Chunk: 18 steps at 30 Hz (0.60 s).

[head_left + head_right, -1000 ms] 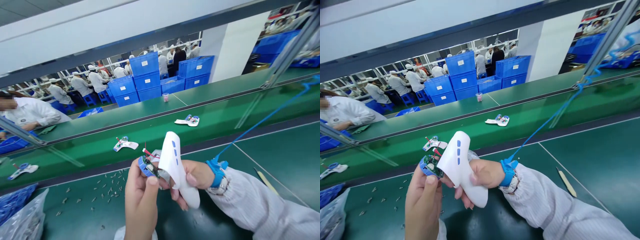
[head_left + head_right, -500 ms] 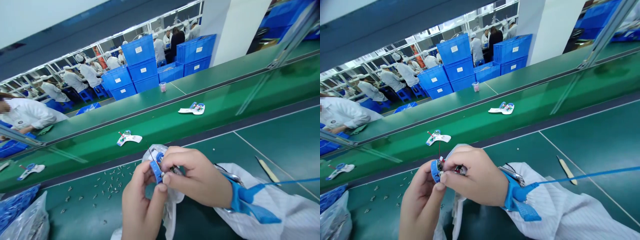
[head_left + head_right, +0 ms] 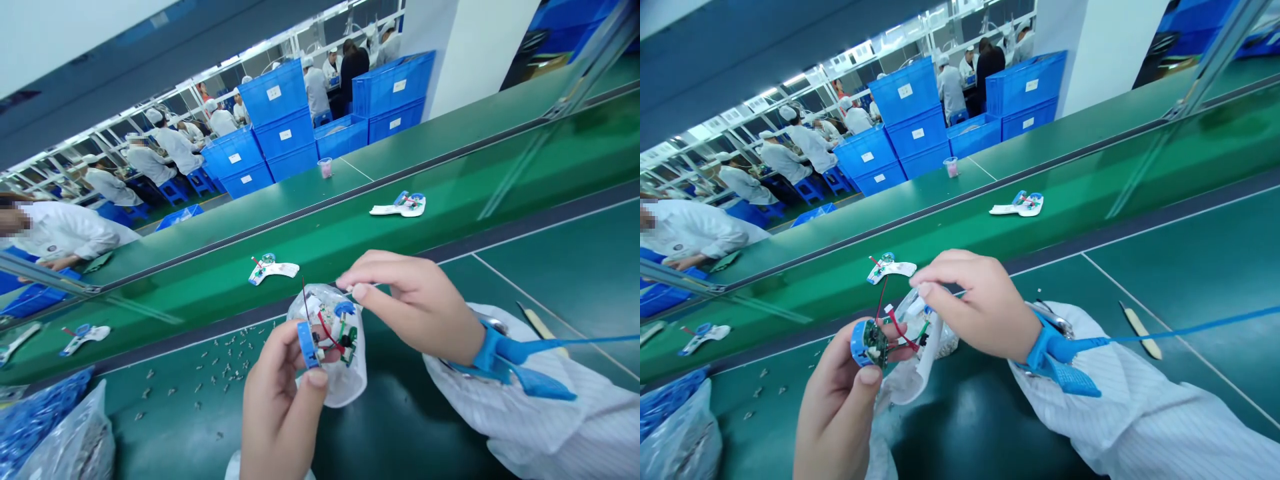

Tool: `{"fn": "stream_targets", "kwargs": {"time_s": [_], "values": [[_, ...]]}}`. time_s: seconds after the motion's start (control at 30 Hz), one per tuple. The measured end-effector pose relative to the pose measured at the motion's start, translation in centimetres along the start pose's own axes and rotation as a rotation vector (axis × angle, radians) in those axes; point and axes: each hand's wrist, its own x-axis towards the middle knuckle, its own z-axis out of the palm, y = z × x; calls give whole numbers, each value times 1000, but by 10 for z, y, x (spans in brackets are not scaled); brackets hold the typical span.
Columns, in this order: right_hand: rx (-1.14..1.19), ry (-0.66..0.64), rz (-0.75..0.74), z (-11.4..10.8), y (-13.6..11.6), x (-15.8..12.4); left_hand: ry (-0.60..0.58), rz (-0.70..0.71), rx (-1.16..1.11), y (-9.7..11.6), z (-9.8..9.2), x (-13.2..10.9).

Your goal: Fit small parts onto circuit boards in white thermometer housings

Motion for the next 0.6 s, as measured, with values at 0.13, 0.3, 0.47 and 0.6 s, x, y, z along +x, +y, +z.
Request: {"fn": "stream_targets", "kwargs": {"time_s": [0.13,0.3,0.47,0.6], "values": [[-66,-163,113,1,1,3,18,19,17,-1,-1,0],[60,-380,46,12,-10,1,-31,150,196,-3,-1,0],[164,-288,64,21,-11,-3,69,265,457,-10,-2,0],[296,-187,150,27,-10,-6,33,398,582,-11,-7,2]]}}
